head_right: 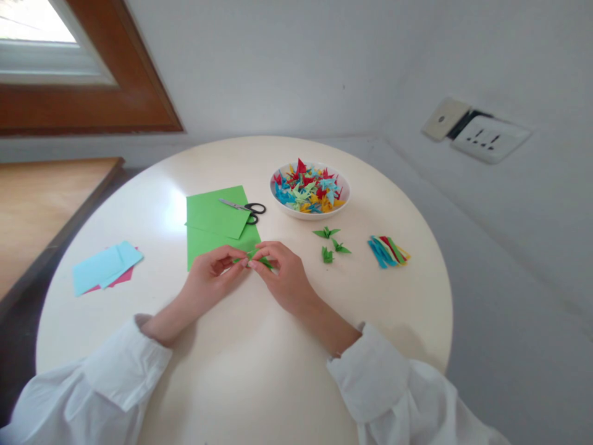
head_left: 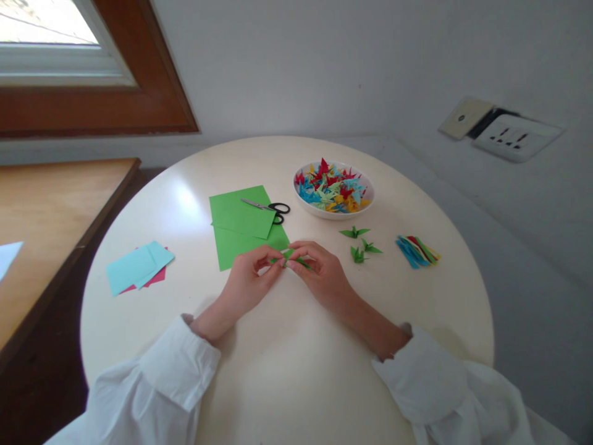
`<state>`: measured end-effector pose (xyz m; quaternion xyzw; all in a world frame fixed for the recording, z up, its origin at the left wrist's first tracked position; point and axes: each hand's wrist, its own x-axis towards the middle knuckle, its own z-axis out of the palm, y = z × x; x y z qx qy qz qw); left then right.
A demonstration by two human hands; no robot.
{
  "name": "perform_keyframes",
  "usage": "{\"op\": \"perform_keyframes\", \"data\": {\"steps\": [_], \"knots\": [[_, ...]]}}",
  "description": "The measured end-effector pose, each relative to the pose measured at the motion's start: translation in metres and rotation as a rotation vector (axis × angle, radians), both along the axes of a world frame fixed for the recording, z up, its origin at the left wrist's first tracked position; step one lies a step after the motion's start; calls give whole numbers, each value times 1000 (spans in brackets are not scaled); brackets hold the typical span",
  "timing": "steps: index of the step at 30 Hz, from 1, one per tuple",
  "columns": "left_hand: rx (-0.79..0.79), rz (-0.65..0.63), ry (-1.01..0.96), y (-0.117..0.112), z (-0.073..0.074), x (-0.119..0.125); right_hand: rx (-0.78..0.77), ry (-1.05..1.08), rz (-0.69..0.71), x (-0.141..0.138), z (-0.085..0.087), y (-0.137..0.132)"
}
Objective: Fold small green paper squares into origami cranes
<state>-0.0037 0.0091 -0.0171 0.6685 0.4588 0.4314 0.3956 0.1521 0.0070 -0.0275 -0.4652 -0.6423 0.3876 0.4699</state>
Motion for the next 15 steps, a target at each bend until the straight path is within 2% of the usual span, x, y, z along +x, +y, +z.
{"op": "perform_keyframes", "data": {"steps": [6,11,15], "knots": [[-31,31,-44,1,3,0,-46,117,35,0,1,-1],[-67,-30,-64,1,2,-1,-81,194,103,0,5,-1],[-99,-63,-118,1,3,1,-68,165,87,-1,6,-1]]}}
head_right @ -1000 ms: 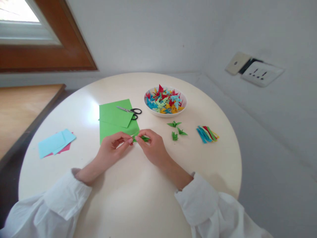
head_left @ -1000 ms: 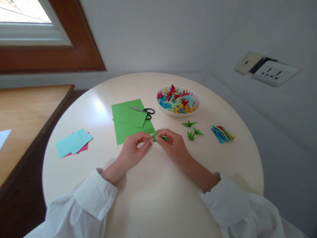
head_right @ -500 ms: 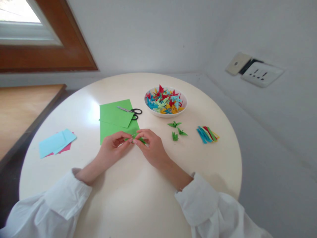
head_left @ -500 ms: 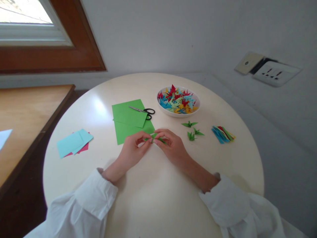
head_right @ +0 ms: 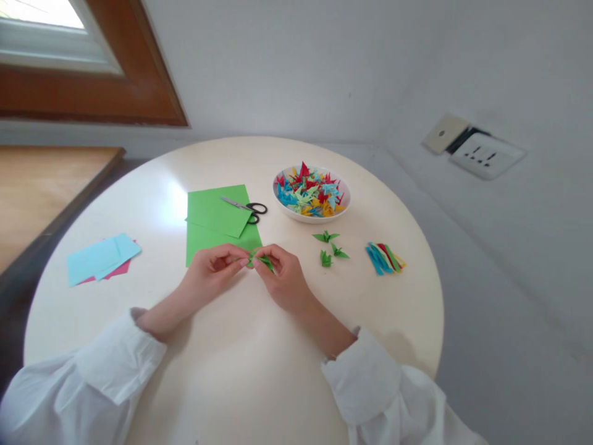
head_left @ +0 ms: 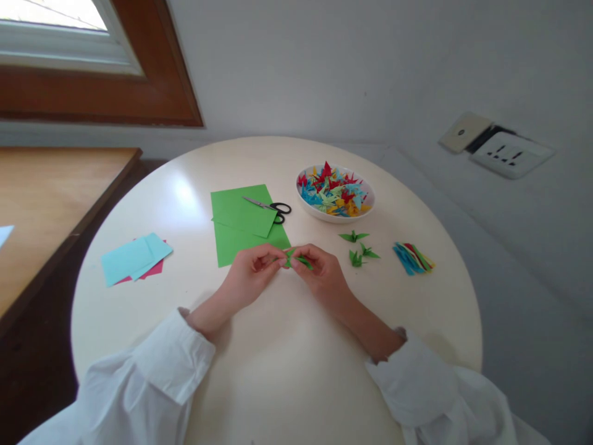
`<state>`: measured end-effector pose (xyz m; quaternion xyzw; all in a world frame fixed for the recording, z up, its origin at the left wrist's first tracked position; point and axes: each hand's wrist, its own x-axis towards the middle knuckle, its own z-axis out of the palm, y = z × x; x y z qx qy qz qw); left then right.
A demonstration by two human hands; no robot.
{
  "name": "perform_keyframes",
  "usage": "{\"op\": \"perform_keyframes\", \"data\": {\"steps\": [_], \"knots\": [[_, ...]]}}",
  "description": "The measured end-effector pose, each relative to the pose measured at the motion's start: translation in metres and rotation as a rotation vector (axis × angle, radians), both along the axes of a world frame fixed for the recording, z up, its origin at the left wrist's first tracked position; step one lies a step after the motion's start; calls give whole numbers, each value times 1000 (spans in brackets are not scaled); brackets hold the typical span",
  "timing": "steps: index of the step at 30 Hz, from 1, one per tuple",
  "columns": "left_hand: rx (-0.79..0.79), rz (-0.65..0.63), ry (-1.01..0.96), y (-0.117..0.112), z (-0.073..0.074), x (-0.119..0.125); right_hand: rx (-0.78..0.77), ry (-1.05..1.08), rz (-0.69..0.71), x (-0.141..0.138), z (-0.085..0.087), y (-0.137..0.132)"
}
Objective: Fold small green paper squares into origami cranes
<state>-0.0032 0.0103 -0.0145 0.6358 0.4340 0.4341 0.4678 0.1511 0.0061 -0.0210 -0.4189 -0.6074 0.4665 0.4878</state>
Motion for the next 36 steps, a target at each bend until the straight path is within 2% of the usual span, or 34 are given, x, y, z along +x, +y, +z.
{"op": "perform_keyframes", "data": {"steps": [6,11,19,23,27,36], "knots": [[-146,79,-130,1,3,3,44,-122,-155,0,-1,-1],[-173,111,-169,2,5,3,133,-183,-215,2,-1,-1],[-91,86,-60,1,0,0,214,-206,-170,5,-6,0],[6,54,38,0,-5,-1,180,-249,-140,5,-2,-2],[51,50,109,-1,-3,-1,114,-260,-129,4,1,-3],[-21,51,3,-3,-2,2,110,-192,-152,4,1,-3]]}}
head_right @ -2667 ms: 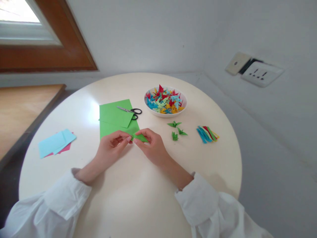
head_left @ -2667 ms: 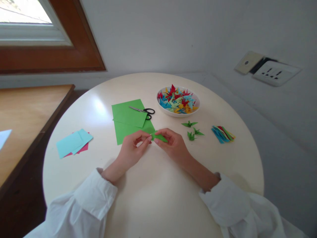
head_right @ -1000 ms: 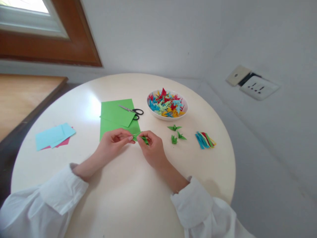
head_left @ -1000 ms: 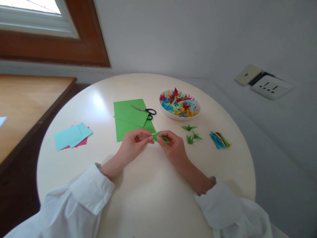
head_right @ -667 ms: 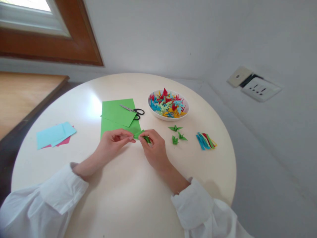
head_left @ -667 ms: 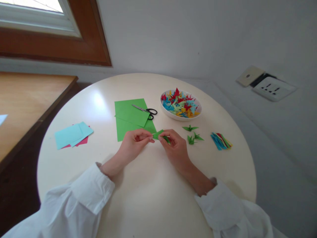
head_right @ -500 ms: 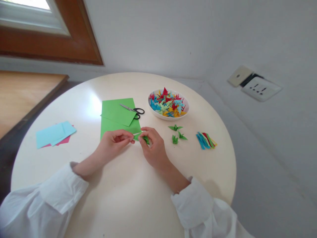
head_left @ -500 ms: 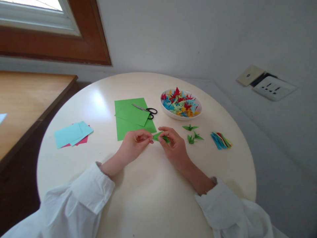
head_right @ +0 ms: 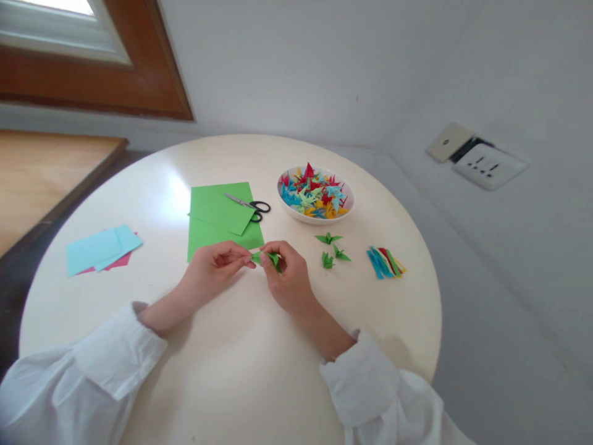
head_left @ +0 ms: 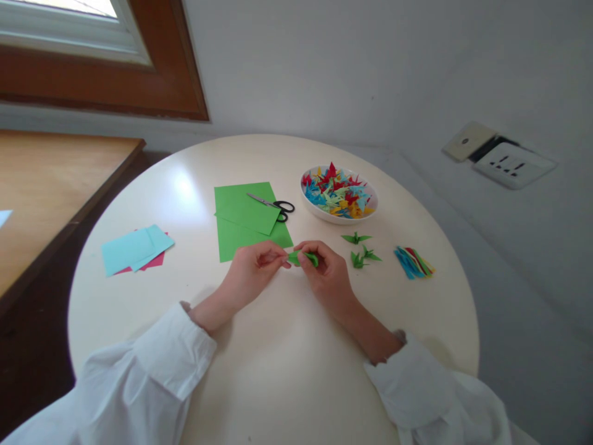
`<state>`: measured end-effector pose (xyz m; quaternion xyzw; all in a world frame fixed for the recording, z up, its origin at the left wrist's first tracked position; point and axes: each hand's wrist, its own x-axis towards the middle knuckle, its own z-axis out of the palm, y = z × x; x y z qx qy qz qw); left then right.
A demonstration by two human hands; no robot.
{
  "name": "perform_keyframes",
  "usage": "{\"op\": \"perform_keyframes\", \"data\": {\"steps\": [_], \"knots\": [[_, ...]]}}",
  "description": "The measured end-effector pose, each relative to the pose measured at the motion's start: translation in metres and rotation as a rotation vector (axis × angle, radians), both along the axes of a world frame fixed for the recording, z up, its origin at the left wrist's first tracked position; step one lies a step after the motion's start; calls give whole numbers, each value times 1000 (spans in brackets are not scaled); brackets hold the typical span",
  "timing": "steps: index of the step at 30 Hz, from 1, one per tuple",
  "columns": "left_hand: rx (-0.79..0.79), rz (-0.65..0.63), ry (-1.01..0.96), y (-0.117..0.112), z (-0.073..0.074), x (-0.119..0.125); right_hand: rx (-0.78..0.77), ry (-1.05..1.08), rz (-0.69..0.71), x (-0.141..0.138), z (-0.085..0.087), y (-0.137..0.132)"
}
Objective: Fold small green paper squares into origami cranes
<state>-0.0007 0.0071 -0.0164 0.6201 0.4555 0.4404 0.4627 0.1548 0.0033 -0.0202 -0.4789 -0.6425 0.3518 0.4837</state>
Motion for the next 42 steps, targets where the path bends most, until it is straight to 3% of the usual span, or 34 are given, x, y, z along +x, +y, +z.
{"op": "perform_keyframes", "data": {"steps": [7,25,33,42], "knots": [[-20,26,-81,-1,-1,1,14,28,-8,-1,-3,-1],[17,25,-43,-2,-1,0,-80,-14,-29,-1,1,1],[-6,40,-65,-5,3,2,77,-65,-77,-2,2,-2],[-65,56,-156,-6,6,5,138,-101,-110,-2,5,-4]]}}
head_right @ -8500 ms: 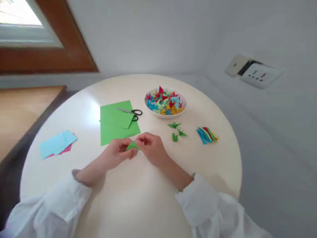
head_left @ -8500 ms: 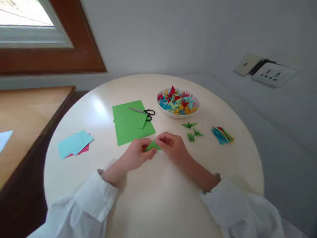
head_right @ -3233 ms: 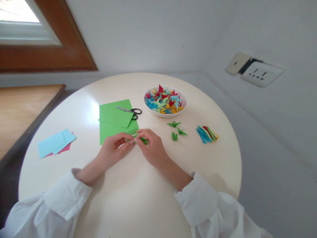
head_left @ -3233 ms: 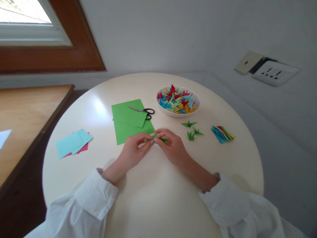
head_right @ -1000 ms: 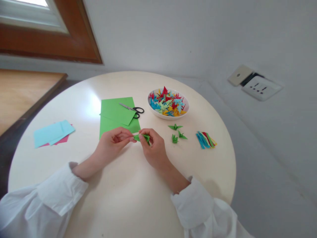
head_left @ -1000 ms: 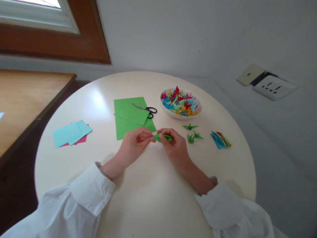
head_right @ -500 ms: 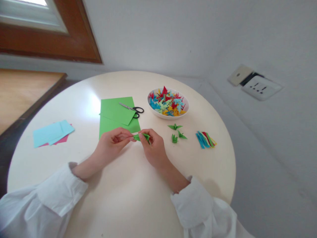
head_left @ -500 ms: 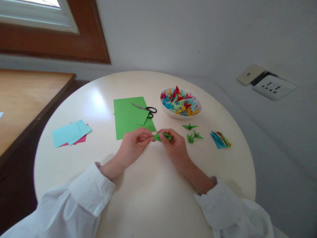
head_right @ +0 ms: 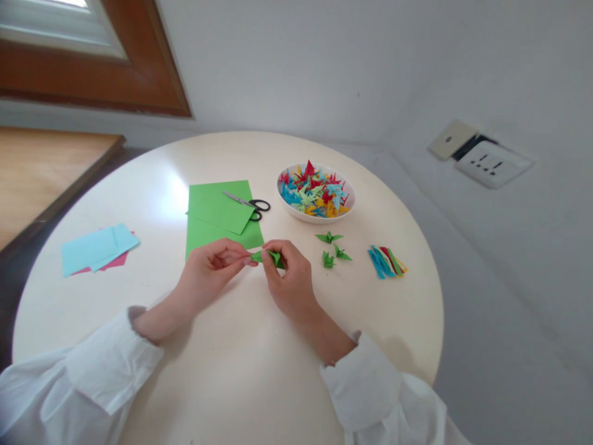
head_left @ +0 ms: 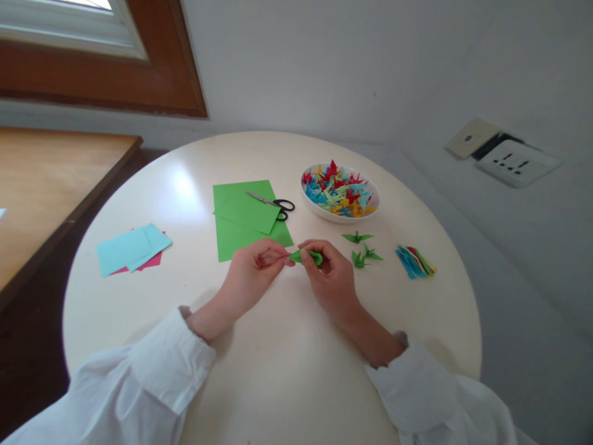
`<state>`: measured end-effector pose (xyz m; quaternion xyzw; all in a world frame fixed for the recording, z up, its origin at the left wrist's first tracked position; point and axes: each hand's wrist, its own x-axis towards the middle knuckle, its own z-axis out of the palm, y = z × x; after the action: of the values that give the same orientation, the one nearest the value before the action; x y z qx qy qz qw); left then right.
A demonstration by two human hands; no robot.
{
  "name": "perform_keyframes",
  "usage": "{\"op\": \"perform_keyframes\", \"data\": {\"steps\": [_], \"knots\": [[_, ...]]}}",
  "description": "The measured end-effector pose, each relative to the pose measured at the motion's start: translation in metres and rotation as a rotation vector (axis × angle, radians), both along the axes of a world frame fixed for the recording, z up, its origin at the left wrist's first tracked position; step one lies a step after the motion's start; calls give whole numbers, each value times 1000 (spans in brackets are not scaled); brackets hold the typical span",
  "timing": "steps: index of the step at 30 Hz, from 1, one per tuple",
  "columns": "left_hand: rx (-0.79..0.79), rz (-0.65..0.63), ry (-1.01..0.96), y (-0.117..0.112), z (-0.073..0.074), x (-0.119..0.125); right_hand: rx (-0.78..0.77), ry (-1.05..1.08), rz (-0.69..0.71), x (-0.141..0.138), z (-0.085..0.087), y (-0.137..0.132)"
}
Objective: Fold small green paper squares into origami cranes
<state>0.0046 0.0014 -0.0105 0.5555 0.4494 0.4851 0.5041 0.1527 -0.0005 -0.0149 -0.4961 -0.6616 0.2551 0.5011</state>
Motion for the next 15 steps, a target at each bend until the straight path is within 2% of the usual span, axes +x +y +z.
{"op": "perform_keyframes", "data": {"steps": [10,15], "knots": [[-108,-5,-52,-1,5,2,39,-26,-15,1,1,-1],[-146,-18,40,0,6,2,41,-28,11,0,1,-2]]}}
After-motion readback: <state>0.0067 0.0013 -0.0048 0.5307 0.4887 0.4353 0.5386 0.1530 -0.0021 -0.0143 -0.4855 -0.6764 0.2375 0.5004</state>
